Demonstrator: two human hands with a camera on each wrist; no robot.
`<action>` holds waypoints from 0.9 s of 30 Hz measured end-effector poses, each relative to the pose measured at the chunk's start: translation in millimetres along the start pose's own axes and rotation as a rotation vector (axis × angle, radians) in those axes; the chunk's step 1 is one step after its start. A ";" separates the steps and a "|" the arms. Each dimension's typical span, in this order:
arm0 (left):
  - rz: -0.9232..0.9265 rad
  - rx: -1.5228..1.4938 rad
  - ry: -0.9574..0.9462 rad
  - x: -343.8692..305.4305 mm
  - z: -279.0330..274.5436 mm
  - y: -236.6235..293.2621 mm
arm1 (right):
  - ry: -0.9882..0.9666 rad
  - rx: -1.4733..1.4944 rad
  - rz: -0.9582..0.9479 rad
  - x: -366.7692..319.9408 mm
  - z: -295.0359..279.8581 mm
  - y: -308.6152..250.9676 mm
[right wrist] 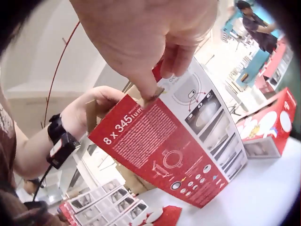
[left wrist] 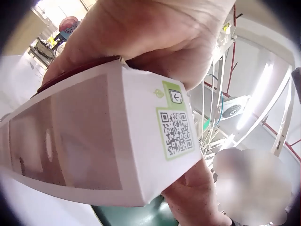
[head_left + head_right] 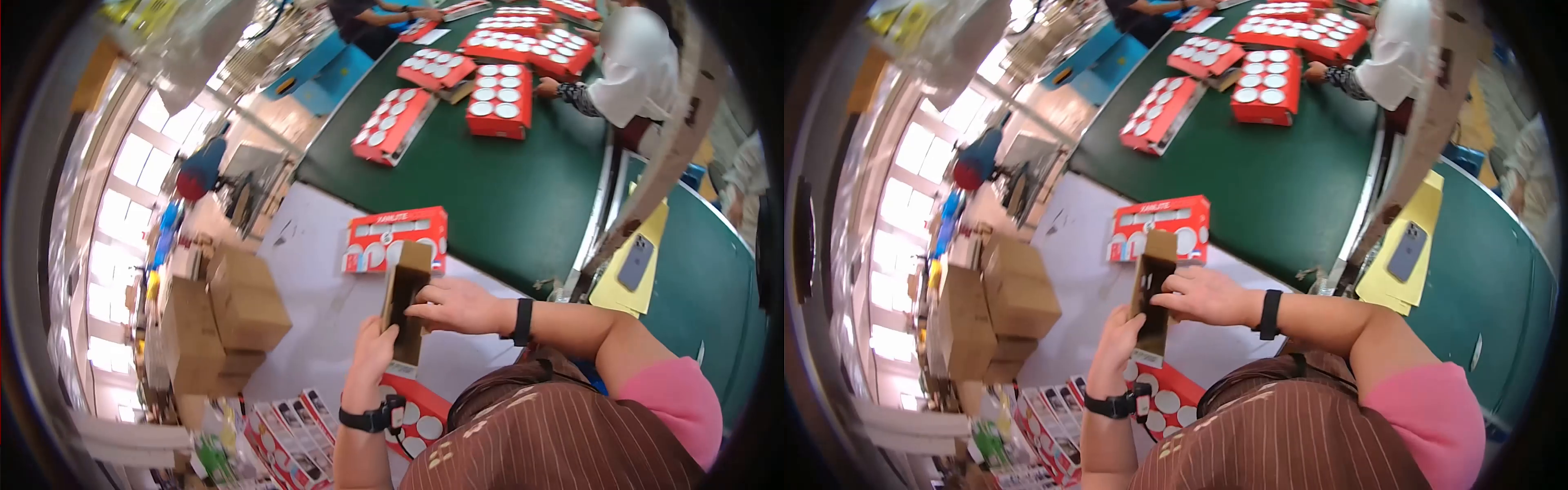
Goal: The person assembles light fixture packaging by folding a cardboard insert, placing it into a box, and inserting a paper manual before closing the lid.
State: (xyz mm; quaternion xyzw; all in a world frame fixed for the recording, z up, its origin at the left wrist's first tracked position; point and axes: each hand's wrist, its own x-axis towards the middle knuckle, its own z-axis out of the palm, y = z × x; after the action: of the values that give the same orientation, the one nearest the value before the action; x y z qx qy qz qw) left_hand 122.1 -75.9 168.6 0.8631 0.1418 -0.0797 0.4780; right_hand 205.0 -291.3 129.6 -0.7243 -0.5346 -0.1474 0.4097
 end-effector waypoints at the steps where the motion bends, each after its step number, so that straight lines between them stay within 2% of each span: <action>1: -0.029 0.018 0.022 -3.7 1.2 8.2 | -0.030 -0.090 -0.059 1.7 3.0 4.5; 2: -0.038 0.008 0.044 -2.9 1.4 4.4 | -0.055 -0.188 -0.116 2.5 5.6 8.7; 4: -0.061 -0.015 0.024 1.8 3.4 -5.3 | -0.072 -0.220 -0.099 6.8 4.6 7.8; 6: -0.084 -0.015 0.083 4.0 3.3 -7.2 | -0.039 -0.211 -0.035 10.5 3.3 1.6; 7: -0.106 -0.055 0.043 5.5 1.2 -6.0 | -0.072 -0.244 -0.005 13.0 -0.9 -5.0; 8: -0.127 -0.095 0.001 5.7 -1.2 -5.9 | -0.082 -0.231 -0.015 16.3 -5.7 -18.0; 10: -0.123 -0.115 0.040 6.7 -0.8 -2.5 | 0.103 -0.053 0.109 25.3 -18.4 -47.1; 12: -0.104 -0.137 0.090 4.1 4.3 -0.6 | 0.087 0.003 0.058 29.4 -18.3 -60.0; 14: -0.116 -0.150 0.142 11.9 11.0 -11.2 | -0.119 -0.035 -0.099 25.1 -7.4 -60.7; 16: -0.120 -0.164 0.199 14.8 10.9 -7.5 | -0.148 -0.121 -0.127 20.3 -2.3 -70.6; 18: -0.120 -0.121 0.212 6.3 8.6 7.2 | -0.199 0.010 -0.155 16.3 -1.8 -78.3; 20: -0.118 -0.175 0.211 14.2 10.4 -9.4 | -0.157 0.091 -0.104 14.9 2.8 -72.8; 23: -0.126 -0.221 0.195 12.6 12.5 -8.3 | -0.381 0.302 0.269 18.9 -0.5 -69.6; 27: -0.119 -0.210 0.163 18.0 23.2 -15.9 | -0.462 0.371 0.420 20.8 1.8 -67.5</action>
State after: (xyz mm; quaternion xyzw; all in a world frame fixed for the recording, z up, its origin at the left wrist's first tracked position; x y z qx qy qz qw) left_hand 133.9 -84.5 138.6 0.8021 0.2384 -0.0223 0.5470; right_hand 152.2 -270.1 171.6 -0.7457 -0.4703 0.2072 0.4240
